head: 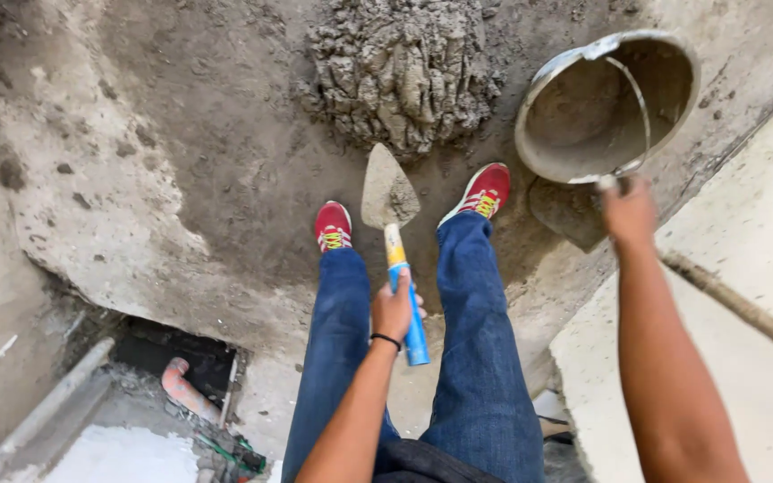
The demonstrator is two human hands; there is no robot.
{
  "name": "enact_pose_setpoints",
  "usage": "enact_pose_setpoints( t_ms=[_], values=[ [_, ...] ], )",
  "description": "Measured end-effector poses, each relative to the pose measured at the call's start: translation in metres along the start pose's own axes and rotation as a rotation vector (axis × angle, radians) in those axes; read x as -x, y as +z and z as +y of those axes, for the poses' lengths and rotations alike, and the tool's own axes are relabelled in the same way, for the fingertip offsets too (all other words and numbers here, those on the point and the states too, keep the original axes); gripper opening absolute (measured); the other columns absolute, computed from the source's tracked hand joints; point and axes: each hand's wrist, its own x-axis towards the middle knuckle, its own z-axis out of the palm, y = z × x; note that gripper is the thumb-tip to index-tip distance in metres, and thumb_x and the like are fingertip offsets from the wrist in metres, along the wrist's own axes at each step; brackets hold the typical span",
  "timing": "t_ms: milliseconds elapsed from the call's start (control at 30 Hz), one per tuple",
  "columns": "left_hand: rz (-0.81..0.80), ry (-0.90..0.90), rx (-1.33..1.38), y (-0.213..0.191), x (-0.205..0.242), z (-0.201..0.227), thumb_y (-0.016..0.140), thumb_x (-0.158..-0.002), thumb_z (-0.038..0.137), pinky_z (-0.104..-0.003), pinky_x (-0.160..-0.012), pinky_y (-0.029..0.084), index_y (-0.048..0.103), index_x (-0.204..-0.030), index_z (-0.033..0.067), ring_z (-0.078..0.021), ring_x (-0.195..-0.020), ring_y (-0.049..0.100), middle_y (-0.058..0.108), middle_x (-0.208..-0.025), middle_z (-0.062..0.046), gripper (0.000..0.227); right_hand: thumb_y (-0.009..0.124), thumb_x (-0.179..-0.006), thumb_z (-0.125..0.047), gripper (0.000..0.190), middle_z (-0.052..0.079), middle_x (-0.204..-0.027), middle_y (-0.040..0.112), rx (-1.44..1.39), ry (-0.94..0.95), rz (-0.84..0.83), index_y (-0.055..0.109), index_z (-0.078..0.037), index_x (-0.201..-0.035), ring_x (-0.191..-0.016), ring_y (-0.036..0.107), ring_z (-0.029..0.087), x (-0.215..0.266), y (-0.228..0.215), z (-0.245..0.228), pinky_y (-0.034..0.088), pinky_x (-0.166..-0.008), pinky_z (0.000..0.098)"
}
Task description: The recorder is mixing cement in a bucket and on the ground using a trowel and a shovel.
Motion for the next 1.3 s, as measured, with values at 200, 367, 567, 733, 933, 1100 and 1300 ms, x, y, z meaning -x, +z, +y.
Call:
enact_pose_setpoints(
  t_ms=[200,367,567,733,933,1100,1300],
  values=[
    [-0.245,-0.021,0.191,-0.023,-0.021,-0.045,0.034,-0.105,0.060,-0.041,-0.052,0.056,0.066,-0.089,0.0051,-0.0267,-0.052,0.068,0.067,-0.065,-0.014,0.065,0.052,-0.095,-0.043,0.047,0.006,-0.129,0.069,-1.170,0.724,-1.217,0.068,-0.010,-0.126,-0.119,0.064,0.022,0.191,0.013,-0.246,0.054,-0.095,0.0458],
    [-0.276,0.421,-0.706,-0.105,-0.001,-0.008,0.042,-0.103,0.052,-0.050,-0.067,0.052,0.074,-0.077,0.0061,-0.0381,-0.070,0.070,0.072,-0.070,-0.018,0.062,0.071,-0.090,-0.023,0.044,0.017,-0.091,0.064,-1.050,0.892,-0.778,0.046,-0.008,-0.123,-0.067,0.061,0.030,0.189,0.034,-0.334,0.051,-0.057,0.0435],
    [-0.187,0.288,-0.285,-0.159,-0.023,-0.057,0.056,-0.101,0.036,-0.027,-0.058,0.055,0.072,-0.084,0.0048,-0.0116,-0.062,0.075,0.076,-0.073,-0.004,0.039,0.072,-0.093,-0.027,0.053,0.034,-0.098,0.069,-0.209,0.333,-0.478,0.041,-0.002,-0.128,-0.093,0.067,0.053,0.116,0.098,-0.321,0.053,-0.081,0.0592],
    [-0.101,0.136,-0.201,-0.182,-0.031,-0.071,0.055,-0.102,0.035,-0.026,-0.052,0.053,0.072,-0.091,0.0063,-0.0102,-0.065,0.073,0.078,-0.082,-0.003,0.035,0.075,-0.087,-0.029,0.062,0.033,-0.105,0.068,-0.115,0.210,-0.657,0.041,0.001,-0.129,-0.098,0.066,0.051,0.060,0.215,-0.286,0.055,-0.084,0.0561],
    [-0.121,0.129,-0.131,-0.206,-0.035,-0.075,0.056,-0.101,0.033,-0.025,-0.049,0.049,0.073,-0.099,0.0073,-0.0096,-0.063,0.069,0.078,-0.085,-0.004,0.031,0.073,-0.088,-0.030,0.053,0.028,-0.104,0.071,-0.077,0.304,-0.592,0.046,-0.002,-0.125,-0.097,0.070,0.046,0.068,0.120,-0.324,0.057,-0.084,0.0544],
    [-0.112,0.176,-0.209,-0.202,-0.040,-0.051,0.055,-0.100,0.033,-0.027,-0.046,0.046,0.074,-0.098,0.0064,-0.0107,-0.059,0.066,0.078,-0.082,-0.005,0.033,0.069,-0.084,-0.019,0.064,0.035,-0.109,0.065,-0.051,0.258,-0.671,0.038,0.001,-0.137,-0.103,0.065,0.051,0.072,0.154,-0.307,0.052,-0.089,0.0575],
    [-0.102,0.222,-0.144,-0.212,-0.040,-0.048,0.054,-0.100,0.028,-0.028,-0.051,0.045,0.072,-0.097,0.0022,-0.0110,-0.061,0.066,0.078,-0.086,-0.007,0.032,0.065,-0.089,-0.023,0.048,0.032,-0.114,0.070,-0.043,0.272,-0.726,0.051,0.001,-0.127,-0.108,0.067,0.049,0.079,0.105,-0.339,0.054,-0.096,0.0555]
  ],
)
